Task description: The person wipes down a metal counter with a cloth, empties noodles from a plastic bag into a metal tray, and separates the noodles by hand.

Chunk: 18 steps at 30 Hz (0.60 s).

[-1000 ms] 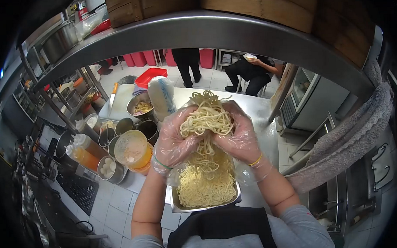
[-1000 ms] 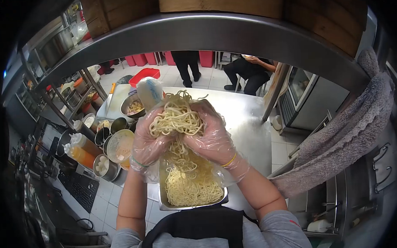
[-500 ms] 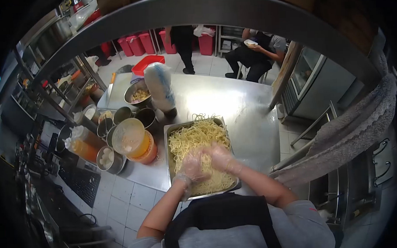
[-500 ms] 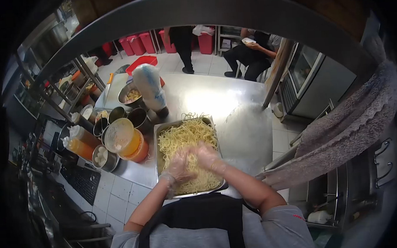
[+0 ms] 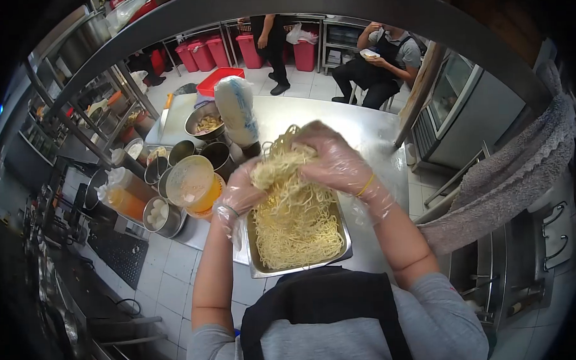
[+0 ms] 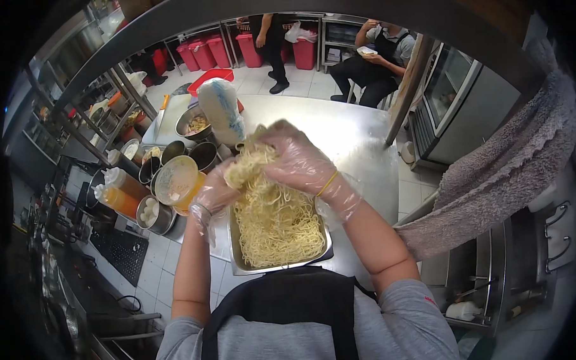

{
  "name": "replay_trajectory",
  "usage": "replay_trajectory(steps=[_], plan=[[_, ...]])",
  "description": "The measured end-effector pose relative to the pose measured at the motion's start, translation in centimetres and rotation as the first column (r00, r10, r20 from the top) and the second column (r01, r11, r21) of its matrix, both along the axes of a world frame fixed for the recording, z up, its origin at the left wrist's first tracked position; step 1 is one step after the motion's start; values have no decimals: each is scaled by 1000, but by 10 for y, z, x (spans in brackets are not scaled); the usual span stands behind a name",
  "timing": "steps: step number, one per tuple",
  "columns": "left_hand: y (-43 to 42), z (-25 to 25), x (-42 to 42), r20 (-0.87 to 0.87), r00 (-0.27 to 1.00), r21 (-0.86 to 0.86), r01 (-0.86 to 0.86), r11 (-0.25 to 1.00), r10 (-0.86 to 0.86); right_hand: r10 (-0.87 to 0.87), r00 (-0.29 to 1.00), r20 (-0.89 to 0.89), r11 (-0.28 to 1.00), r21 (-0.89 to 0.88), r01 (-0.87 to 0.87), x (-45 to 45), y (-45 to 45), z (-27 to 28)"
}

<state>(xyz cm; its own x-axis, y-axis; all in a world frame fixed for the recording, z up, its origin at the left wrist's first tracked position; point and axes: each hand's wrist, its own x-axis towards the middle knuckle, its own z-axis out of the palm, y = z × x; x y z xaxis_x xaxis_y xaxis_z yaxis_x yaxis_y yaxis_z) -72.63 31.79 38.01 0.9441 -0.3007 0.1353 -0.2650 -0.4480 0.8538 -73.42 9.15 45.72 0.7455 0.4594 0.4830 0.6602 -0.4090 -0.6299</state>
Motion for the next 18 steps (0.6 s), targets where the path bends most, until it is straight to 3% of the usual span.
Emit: replay_trajectory(steps=[1,2,4,6,9,10,11,13,15,18], plan=[[3,0,-6,81,996,233,5,972,-25,-34,997,-69,997,-70,29,0,-1,-15],[7,-1,-11,154,986,453,-11,892,-67,-14,988,-152,958,-283,-30,5,-6,-25],[19,-25,-16,68,997,408,12,913,-43,-60,969,-240,836,-543,-82,6,-6,-38],[27,-51,-21,-27,999,358,30,933,-22,-74,976,-205,820,-570,-58,9,3,-62],[-2,-69,-43,-109,982,519,191,833,-157,-160,951,-266,682,-726,-89,2,28,-103],[-16,-84,-55,-94,993,570,107,814,-65,-203,935,-292,607,-786,-114,-2,35,-116],[-29,-105,-65,-70,997,618,22,786,28,-198,946,-257,632,-771,-77,-10,36,-130],[-32,-129,-60,-26,991,579,-94,810,134,-188,965,-185,679,-734,-8,-19,34,-157],[-22,-141,-49,-6,987,399,-144,905,159,-226,957,-179,779,-624,67,1,17,-195],[-16,-85,-52,165,982,187,-118,975,87,-292,907,-303,861,-496,111,12,-8,-183]])
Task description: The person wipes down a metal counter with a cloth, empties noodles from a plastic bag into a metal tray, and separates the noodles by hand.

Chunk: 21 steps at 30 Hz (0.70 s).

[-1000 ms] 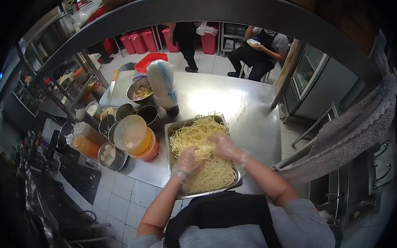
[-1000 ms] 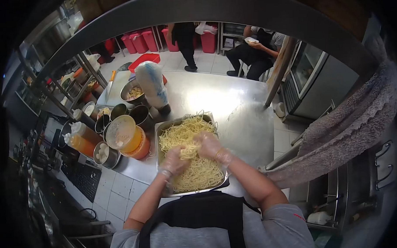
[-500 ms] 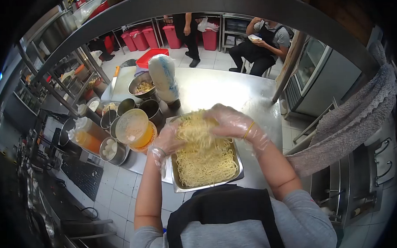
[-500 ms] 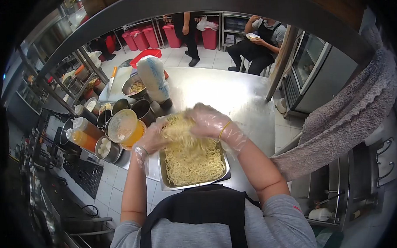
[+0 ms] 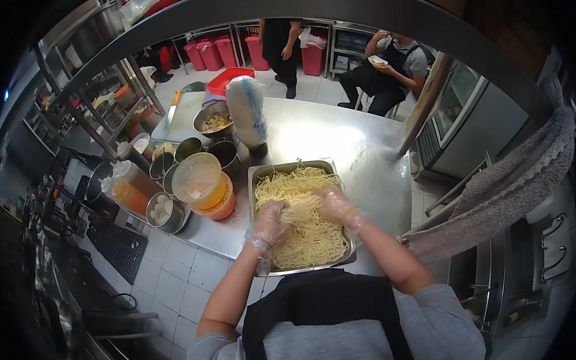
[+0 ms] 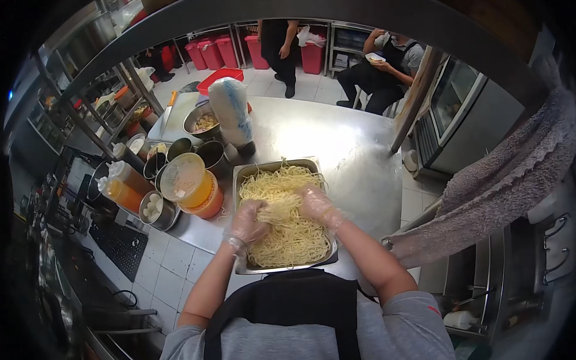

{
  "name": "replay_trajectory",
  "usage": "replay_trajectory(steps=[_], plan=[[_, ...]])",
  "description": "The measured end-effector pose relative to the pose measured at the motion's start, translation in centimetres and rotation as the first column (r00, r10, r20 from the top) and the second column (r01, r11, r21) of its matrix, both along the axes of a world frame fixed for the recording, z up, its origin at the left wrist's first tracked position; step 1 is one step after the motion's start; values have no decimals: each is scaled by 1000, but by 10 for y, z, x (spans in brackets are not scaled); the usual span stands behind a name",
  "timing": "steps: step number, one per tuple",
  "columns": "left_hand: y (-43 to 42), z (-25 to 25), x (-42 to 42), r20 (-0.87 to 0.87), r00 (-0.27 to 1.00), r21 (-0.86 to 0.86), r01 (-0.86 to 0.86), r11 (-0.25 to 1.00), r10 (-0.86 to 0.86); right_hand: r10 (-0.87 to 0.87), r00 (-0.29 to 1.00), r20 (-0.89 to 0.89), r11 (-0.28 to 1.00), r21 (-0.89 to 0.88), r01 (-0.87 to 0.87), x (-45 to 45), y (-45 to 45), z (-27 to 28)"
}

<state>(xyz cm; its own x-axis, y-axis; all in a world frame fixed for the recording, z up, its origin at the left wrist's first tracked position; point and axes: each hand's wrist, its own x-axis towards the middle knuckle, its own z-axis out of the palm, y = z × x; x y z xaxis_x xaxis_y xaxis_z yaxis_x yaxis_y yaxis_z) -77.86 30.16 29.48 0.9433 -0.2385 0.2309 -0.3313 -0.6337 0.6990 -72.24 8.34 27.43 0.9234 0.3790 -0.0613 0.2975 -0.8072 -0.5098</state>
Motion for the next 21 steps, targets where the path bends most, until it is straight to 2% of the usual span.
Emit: replay_trajectory(steps=[1,3,5,8,10,11,12,13,14,16,18,19,21], plan=[[-1,18,3,14,1000,-31,24,999,-23,-29,1000,-3,999,33,29,2,-4,3],[-2,72,4,196,976,-23,99,995,-92,-72,997,-1,995,65,72,2,-6,2],[-6,124,-1,214,974,-41,88,995,-77,-104,995,13,993,61,103,2,-4,-3],[-10,141,8,199,977,-27,88,996,-81,198,977,-74,934,-287,-211,14,-6,5],[-10,132,16,137,986,37,92,995,-96,145,907,-394,982,-54,-180,14,-16,40],[-8,107,25,86,991,89,95,991,-103,143,829,-541,989,59,-132,16,-20,57],[-5,78,35,34,994,141,101,985,-107,149,848,-509,988,44,-147,25,-24,61],[2,46,39,51,987,284,132,950,-152,153,867,-475,987,27,-160,35,-28,66],[6,35,33,24,990,304,127,944,-141,156,886,-437,985,9,-170,44,-31,69],[11,22,21,-34,993,343,121,932,-117,119,980,-158,993,0,-121,63,-26,54],[21,9,16,-37,999,283,32,959,-22,132,983,127,991,-27,-129,83,-7,26],[26,3,11,-43,999,251,-20,968,32,30,998,52,996,84,-34,70,8,31],[33,-10,-3,-35,997,256,-54,965,65,127,990,61,978,-175,-115,53,40,13]])
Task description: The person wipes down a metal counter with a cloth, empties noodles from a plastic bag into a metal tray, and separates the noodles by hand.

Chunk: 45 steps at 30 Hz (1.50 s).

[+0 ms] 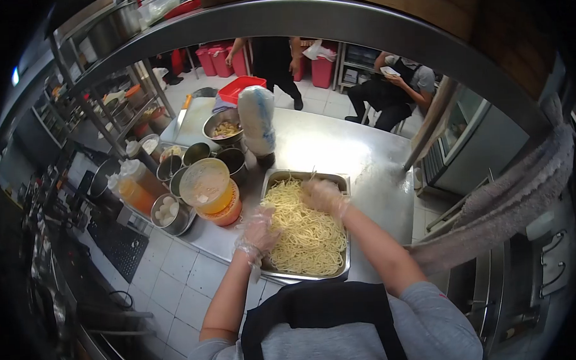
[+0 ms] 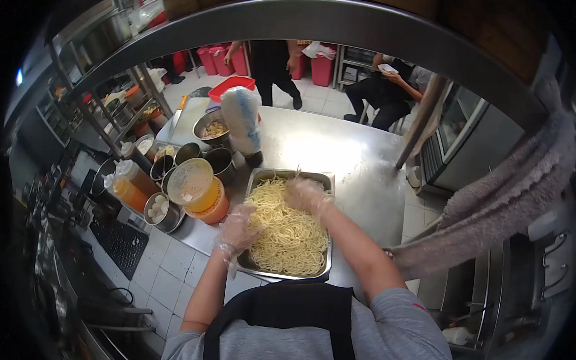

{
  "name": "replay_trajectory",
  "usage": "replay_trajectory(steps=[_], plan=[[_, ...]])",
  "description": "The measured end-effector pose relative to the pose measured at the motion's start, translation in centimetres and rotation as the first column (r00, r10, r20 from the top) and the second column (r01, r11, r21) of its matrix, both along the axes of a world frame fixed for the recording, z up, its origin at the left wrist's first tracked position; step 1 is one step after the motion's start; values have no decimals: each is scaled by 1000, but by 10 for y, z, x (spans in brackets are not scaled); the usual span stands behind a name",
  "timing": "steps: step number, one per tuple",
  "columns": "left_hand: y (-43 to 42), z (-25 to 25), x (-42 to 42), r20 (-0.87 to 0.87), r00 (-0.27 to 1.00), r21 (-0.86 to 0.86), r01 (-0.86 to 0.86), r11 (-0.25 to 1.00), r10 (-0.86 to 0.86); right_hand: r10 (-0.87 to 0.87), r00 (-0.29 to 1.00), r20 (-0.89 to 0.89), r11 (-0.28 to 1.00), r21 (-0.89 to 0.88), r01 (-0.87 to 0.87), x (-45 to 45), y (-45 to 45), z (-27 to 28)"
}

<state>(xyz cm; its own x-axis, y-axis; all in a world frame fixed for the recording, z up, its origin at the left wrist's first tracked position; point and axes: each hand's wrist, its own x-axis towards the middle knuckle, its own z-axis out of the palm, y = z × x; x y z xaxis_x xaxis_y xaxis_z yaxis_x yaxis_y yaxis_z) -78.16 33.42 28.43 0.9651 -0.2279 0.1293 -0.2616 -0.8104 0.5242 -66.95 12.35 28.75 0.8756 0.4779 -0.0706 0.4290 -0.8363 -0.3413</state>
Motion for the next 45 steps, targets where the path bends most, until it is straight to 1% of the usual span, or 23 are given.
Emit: replay_trajectory(steps=[1,4,7,10,13,14,17,20,23,24,27,30,31,33,34,37,38,39,40,41,43,44,45], plan=[[3,-5,-7,6,1000,3,-19,1000,19,46,999,17,991,-129,-43,-6,11,-6],[3,-13,-28,-3,1000,38,20,999,-20,315,949,32,911,-292,-292,-20,18,-8],[-6,-17,-45,50,996,-82,-74,994,79,192,979,-75,974,-110,-200,-8,-15,-7],[-21,-20,-43,115,990,-136,-71,988,86,62,994,-92,996,-53,-67,-7,-28,5],[-13,-24,-29,79,982,-362,-131,923,170,111,987,115,940,312,-142,1,-30,-1],[-2,-32,-18,65,973,-358,-187,915,224,115,985,126,954,264,-145,11,-31,-6],[41,-89,12,383,881,-72,-273,959,280,104,962,252,967,199,-157,8,-19,-18],[59,-113,10,330,905,102,-316,943,267,151,987,-46,986,-68,-154,-7,1,-7],[67,-117,13,159,946,136,-303,943,281,173,966,-191,984,5,-175,-12,9,6],[68,-114,8,152,954,143,-281,949,259,277,952,-132,960,-7,-280,-17,10,11],[66,-111,2,98,951,133,-305,943,294,359,928,-98,933,47,-356,-42,1,50],[72,-111,2,107,957,14,-274,962,271,352,902,-250,936,85,-341,-53,-28,97],[70,-102,4,23,952,-64,-303,951,305,333,894,-301,943,109,-314,-54,-39,107],[65,-74,11,-149,928,-208,-367,906,342,243,935,-260,949,264,-173,-48,-68,104],[63,-72,15,-113,943,-376,-333,865,314,193,950,-244,935,340,-103,-47,-77,99],[18,4,11,-66,982,-422,-188,887,176,46,999,-20,999,5,-46,-30,-84,30],[2,15,7,-64,991,-389,-133,912,118,14,978,-209,983,-174,-52,-29,-69,26],[-13,24,4,-60,996,-354,-77,932,60,-2,998,-61,993,-120,-6,-44,-51,21],[-26,29,4,-56,998,-319,-22,947,4,-11,1000,-14,1000,-15,11,-52,-42,17],[-34,20,3,27,1000,-199,-6,980,11,-18,999,34,996,89,15,-61,-34,14],[-44,-17,-6,187,982,55,-9,998,-2,22,997,-76,925,380,8,-60,-28,9],[-43,-22,-10,83,996,64,-36,997,30,-10,999,51,889,458,-14,-67,-24,17],[-40,-27,-8,73,997,28,-32,999,30,38,996,75,890,451,-68,-66,-24,31]])
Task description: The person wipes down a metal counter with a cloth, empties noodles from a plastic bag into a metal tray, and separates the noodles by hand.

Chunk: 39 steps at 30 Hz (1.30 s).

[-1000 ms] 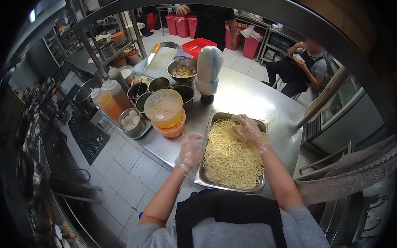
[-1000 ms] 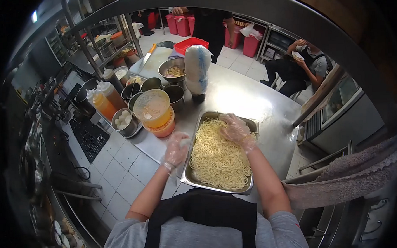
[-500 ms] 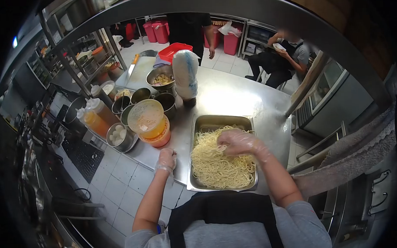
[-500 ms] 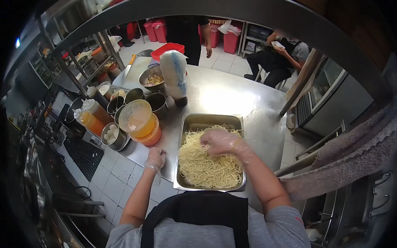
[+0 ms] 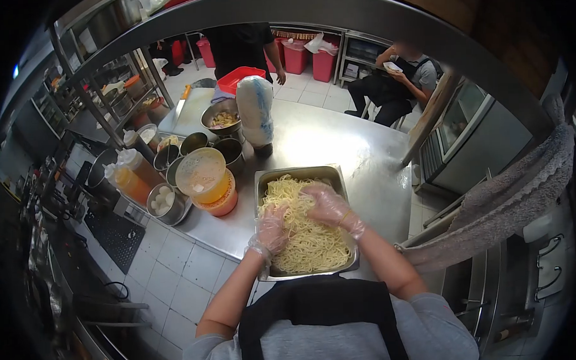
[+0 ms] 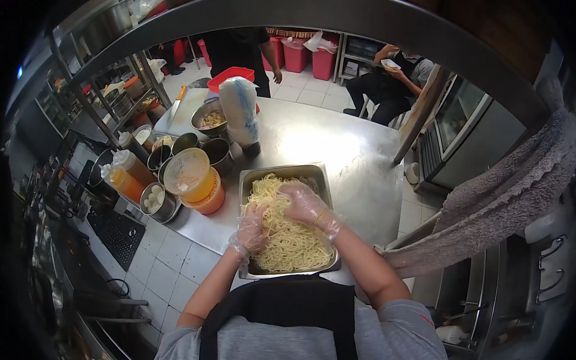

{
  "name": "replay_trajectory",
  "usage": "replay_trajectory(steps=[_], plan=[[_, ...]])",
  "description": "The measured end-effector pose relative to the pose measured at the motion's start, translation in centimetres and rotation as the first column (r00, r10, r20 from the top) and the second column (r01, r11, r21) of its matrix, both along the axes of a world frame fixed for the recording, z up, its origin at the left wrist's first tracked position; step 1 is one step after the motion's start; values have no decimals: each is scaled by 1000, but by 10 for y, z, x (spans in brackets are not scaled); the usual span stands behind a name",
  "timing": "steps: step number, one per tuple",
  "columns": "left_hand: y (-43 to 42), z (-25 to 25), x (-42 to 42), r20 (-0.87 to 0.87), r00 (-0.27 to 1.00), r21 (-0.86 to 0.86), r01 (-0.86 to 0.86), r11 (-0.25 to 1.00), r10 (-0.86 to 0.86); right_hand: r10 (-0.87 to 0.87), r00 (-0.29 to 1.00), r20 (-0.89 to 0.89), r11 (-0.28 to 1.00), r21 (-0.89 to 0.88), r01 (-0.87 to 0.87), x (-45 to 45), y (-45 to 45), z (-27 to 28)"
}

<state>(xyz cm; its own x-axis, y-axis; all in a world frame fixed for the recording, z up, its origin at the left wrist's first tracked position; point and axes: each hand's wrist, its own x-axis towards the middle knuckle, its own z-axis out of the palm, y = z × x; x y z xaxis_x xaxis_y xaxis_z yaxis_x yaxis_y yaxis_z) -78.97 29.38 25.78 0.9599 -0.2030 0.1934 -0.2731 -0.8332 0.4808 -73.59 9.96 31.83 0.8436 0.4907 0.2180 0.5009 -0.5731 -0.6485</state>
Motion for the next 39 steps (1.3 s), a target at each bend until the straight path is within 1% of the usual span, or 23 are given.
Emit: replay_trajectory(steps=[2,4,5,6,8,9,12,13,14,16,18,19,21,22,23,24,26,27,30,31,35,38,39], plan=[[9,-12,-1,-30,999,-74,8,997,-11,93,995,35,996,-15,-92,7,1,40],[26,-25,8,5,999,-209,41,977,-41,102,995,24,982,157,-104,10,-1,67],[30,-20,14,29,998,-274,58,960,-52,106,994,26,964,241,-109,12,-1,77],[33,-14,17,16,999,-364,35,931,-31,97,994,42,966,236,-104,14,1,84],[32,24,16,-13,1000,-534,-9,845,2,76,994,78,970,223,-92,17,1,92],[38,33,22,-80,990,-579,46,814,-113,87,996,10,975,203,-87,19,-1,89],[29,72,15,24,998,-361,63,930,-59,31,987,-155,989,-141,-53,18,-5,88],[23,98,9,-149,982,-351,61,934,-120,32,987,-160,956,-282,-76,19,-4,87],[19,89,13,-101,990,-249,74,966,-102,7,991,-135,956,-289,-46,24,-4,73],[12,50,28,3,997,-36,82,996,-82,-44,996,-82,953,-301,18,38,-2,14],[-2,15,35,51,996,101,73,992,-79,36,996,-80,948,-314,-59,38,8,-57],[-8,6,35,81,994,168,59,984,-73,68,998,-1,919,-390,-63,27,10,-97],[-17,-4,22,-14,1000,280,-12,960,17,162,987,-5,908,-391,-151,26,8,-99],[-16,-7,18,-65,995,335,-45,941,70,217,971,-98,922,-307,-237,21,-3,-68],[-10,-5,17,-102,991,312,-47,949,83,275,942,-193,926,-213,-313,17,-11,-42],[-1,-1,14,-141,986,287,-47,957,90,269,927,-262,947,-105,-305,22,-16,-28],[7,-1,13,-179,978,257,-58,965,106,272,877,-397,962,96,-255,40,-21,-1],[11,-3,14,-179,977,256,-67,964,116,216,904,-369,974,140,-175,45,-17,9],[17,-5,14,-157,977,237,-103,966,143,157,872,-463,980,182,-80,71,1,31],[18,-4,13,-147,977,227,-116,967,152,124,933,-339,988,133,-82,87,8,28],[20,-7,13,-149,979,199,-108,974,139,-7,978,-210,996,-88,-12,156,38,20],[25,-9,15,-204,972,179,-79,981,116,-45,998,-35,992,-118,40,222,48,-35],[26,-9,17,-222,969,177,-66,982,105,-5,979,-202,1000,-4,4,246,54,-54]])
